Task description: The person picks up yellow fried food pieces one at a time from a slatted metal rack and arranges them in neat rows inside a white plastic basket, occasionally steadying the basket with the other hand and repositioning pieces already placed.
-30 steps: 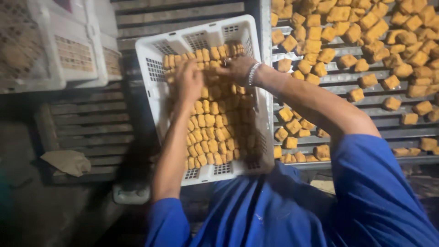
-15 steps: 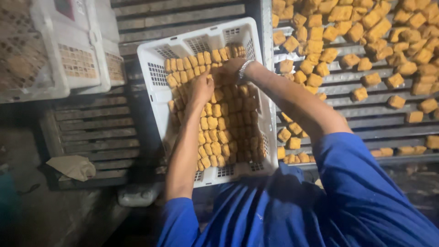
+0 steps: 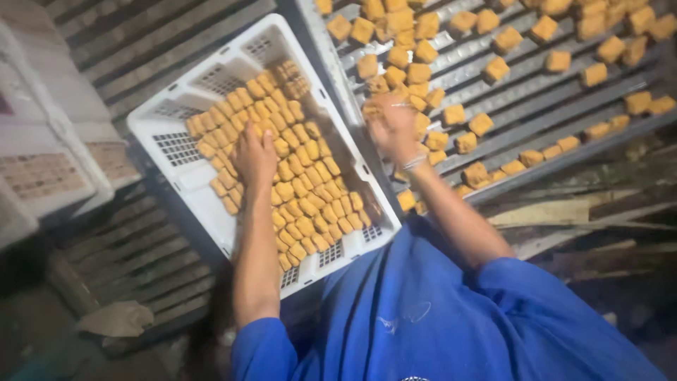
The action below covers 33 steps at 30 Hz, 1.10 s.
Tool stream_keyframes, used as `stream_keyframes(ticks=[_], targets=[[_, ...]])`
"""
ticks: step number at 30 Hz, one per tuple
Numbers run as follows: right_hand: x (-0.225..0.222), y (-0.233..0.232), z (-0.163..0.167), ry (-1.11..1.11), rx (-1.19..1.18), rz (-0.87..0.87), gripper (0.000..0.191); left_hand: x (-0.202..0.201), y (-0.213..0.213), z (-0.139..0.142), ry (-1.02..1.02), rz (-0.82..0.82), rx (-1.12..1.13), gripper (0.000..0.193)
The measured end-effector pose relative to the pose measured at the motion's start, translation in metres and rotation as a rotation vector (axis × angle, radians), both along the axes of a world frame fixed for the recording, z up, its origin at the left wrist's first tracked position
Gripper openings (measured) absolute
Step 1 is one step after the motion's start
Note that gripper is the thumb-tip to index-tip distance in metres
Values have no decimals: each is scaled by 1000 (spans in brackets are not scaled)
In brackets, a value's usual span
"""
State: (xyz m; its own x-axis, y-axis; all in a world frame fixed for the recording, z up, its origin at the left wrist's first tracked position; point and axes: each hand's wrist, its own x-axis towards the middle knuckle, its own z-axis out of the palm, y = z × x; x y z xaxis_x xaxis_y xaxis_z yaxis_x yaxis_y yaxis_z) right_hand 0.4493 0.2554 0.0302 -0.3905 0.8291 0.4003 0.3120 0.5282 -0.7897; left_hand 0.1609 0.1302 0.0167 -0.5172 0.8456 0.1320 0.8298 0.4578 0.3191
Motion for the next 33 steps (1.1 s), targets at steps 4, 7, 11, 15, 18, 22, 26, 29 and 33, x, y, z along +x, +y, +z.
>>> stream_keyframes(ticks=[4, 7, 11, 15, 18, 22, 26, 29, 33], targets=[[156, 16, -35, -318, 21, -348, 23, 16, -3, -7, -21, -26, 43, 50], [206, 10, -45, -525, -79, -323, 17, 4, -14, 4, -66, -11, 12, 51], [238, 7, -50, -508, -208, -356, 25, 16, -23, 9, -81, 7, 18, 49], [256, -1, -45, -479, -176, -424, 24, 29, -26, 12, -99, 10, 28, 47], [247, -17, -44, -449, -144, -450, 22, 24, -22, 14, -101, 26, 13, 48], [220, -39, -58, -458, -174, -374, 29, 17, -15, 13, -114, 26, 28, 50], [211, -41, -69, -454, -201, -411, 42, 23, -19, 7, -103, 35, 2, 49], [208, -37, -65, -410, -240, -455, 39, 23, -19, 6, -112, 39, -13, 49], [187, -32, -57, -387, -29, -40, 46, 18, -15, 7, -112, 40, 14, 49]])
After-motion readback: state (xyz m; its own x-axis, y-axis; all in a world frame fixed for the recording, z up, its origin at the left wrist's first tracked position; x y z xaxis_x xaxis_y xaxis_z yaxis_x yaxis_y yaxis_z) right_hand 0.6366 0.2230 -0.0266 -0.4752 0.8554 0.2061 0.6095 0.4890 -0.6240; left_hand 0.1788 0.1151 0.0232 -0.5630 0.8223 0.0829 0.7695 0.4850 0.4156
